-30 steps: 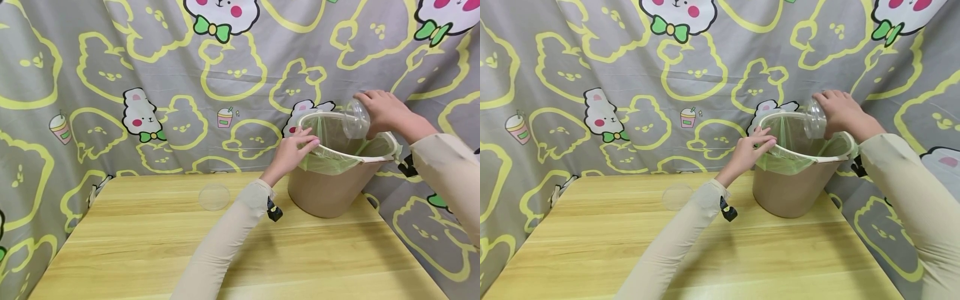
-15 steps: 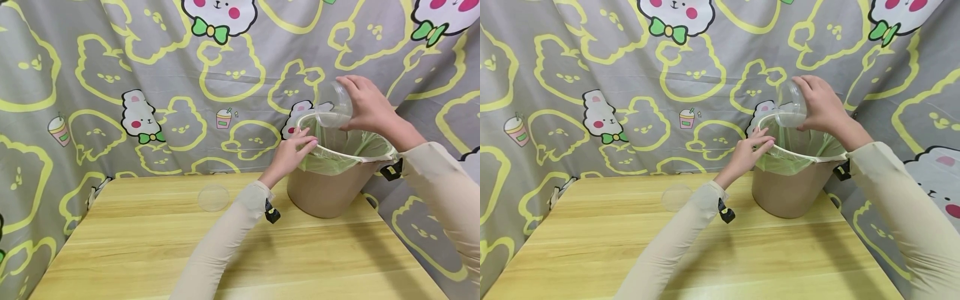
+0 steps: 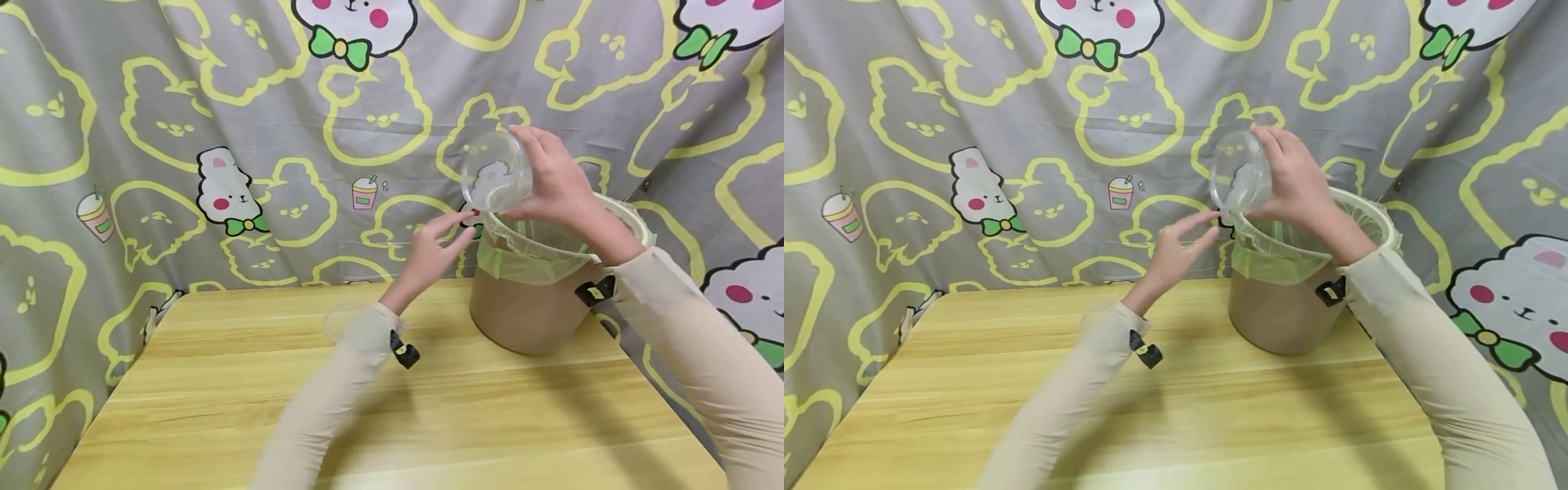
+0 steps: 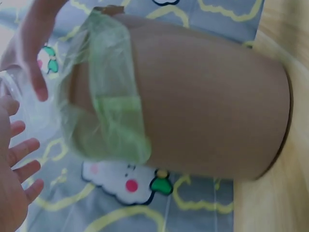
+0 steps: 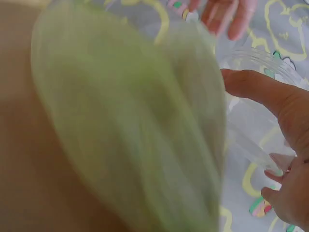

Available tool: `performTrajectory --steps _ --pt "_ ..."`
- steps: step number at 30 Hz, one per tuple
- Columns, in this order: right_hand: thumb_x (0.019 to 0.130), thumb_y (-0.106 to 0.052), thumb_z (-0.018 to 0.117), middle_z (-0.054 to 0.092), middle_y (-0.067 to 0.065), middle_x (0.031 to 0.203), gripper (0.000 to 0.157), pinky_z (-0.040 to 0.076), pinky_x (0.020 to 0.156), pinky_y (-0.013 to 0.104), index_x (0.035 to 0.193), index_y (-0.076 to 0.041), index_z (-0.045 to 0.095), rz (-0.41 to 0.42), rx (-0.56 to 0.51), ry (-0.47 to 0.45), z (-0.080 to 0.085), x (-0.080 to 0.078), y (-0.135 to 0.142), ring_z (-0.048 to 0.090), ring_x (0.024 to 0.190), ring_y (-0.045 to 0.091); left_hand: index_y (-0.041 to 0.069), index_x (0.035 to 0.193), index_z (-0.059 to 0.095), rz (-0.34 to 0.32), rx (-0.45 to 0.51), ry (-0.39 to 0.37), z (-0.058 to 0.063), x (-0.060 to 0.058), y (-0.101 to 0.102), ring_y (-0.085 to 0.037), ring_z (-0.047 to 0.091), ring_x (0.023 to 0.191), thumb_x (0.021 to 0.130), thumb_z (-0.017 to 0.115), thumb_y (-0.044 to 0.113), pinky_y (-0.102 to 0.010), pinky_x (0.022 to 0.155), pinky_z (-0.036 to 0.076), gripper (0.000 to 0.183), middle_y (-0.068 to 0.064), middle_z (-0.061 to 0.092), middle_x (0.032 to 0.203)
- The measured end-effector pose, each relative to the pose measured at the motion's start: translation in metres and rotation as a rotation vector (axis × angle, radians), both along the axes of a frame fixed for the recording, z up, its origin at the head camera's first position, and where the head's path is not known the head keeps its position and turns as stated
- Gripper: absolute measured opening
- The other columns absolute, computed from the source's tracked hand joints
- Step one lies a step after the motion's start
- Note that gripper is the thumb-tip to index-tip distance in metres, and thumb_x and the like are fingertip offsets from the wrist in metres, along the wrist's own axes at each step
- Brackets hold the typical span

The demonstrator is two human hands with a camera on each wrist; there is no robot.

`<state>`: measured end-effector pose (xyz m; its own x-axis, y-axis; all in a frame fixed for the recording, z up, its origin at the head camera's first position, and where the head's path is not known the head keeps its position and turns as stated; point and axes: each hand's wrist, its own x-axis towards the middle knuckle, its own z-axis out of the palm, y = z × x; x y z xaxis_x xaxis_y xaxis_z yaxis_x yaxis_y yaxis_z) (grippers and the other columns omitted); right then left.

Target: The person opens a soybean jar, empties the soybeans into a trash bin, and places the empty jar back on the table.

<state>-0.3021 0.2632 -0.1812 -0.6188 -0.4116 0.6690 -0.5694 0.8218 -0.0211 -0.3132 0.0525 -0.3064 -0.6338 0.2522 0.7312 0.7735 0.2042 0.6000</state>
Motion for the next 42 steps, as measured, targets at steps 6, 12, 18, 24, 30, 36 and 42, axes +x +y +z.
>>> performTrajectory --steps 6,12,18,24,30,36,42 --pt "0.04 -0.031 0.096 0.036 0.013 0.146 0.131 0.034 0.104 0.054 0.148 -0.021 0.023 -0.007 -0.073 -0.037 -0.021 0.005 -0.025 0.035 0.133 0.033 0.015 0.112 0.069 0.136 0.037 0.143 -0.006 0.0 -0.045 -0.006 0.061 0.103 0.09 0.062 0.028 -0.022 0.093 0.045 0.026 0.004 0.07 0.107" --pt "0.039 -0.038 0.095 0.038 0.011 0.145 0.132 0.038 0.103 0.051 0.148 -0.017 0.024 0.087 -0.15 0.007 -0.052 0.008 -0.051 0.039 0.128 0.03 0.016 0.11 0.07 0.231 -0.009 0.152 -0.027 0.001 -0.084 -0.008 0.062 0.098 0.088 0.063 0.027 -0.026 0.088 0.047 0.025 0.005 0.07 0.104" --pt "0.04 -0.039 0.094 0.04 0.013 0.142 0.13 0.037 0.104 0.048 0.147 -0.011 0.026 0.202 -0.199 0.035 -0.096 0.01 -0.076 0.04 0.126 0.03 0.016 0.116 0.067 0.279 -0.131 0.092 -0.05 0.004 -0.113 -0.013 0.059 0.103 0.088 0.062 0.03 -0.034 0.094 0.045 0.031 0.002 0.069 0.105" --pt "0.04 -0.042 0.094 0.039 0.007 0.144 0.131 0.036 0.104 0.047 0.148 -0.018 0.024 0.207 -0.304 -0.118 -0.148 0.008 -0.089 0.039 0.128 0.026 0.023 0.124 0.061 0.328 -0.264 0.015 -0.069 0.008 -0.137 -0.012 0.057 0.11 0.088 0.061 0.038 -0.036 0.096 0.044 0.039 0.006 0.066 0.116" --pt "0.038 -0.039 0.096 0.043 0.005 0.14 0.127 0.039 0.101 0.05 0.145 -0.015 0.031 0.183 -0.438 -0.323 -0.2 0.002 -0.098 0.043 0.125 0.025 0.03 0.135 0.05 0.369 -0.38 -0.081 -0.087 0.007 -0.157 -0.017 0.048 0.124 0.087 0.059 0.048 -0.041 0.102 0.039 0.052 0.005 0.055 0.132" --pt "0.041 -0.034 0.096 0.046 0.008 0.134 0.123 0.045 0.095 0.046 0.144 -0.018 0.03 0.196 -0.583 -0.563 -0.241 -0.004 -0.106 0.049 0.118 0.028 0.028 0.139 0.044 0.375 -0.437 -0.151 -0.1 0.009 -0.167 -0.024 0.043 0.13 0.086 0.056 0.053 -0.048 0.104 0.036 0.06 -0.001 0.049 0.139" --pt "0.047 -0.043 0.093 0.038 0.02 0.141 0.125 0.039 0.101 0.05 0.146 -0.013 0.023 0.146 -0.617 -0.733 -0.267 -0.004 -0.108 0.039 0.13 0.036 0.028 0.142 0.04 0.364 -0.469 -0.214 -0.11 0.011 -0.172 -0.027 0.037 0.135 0.086 0.057 0.053 -0.053 0.108 0.03 0.063 -0.005 0.045 0.144"
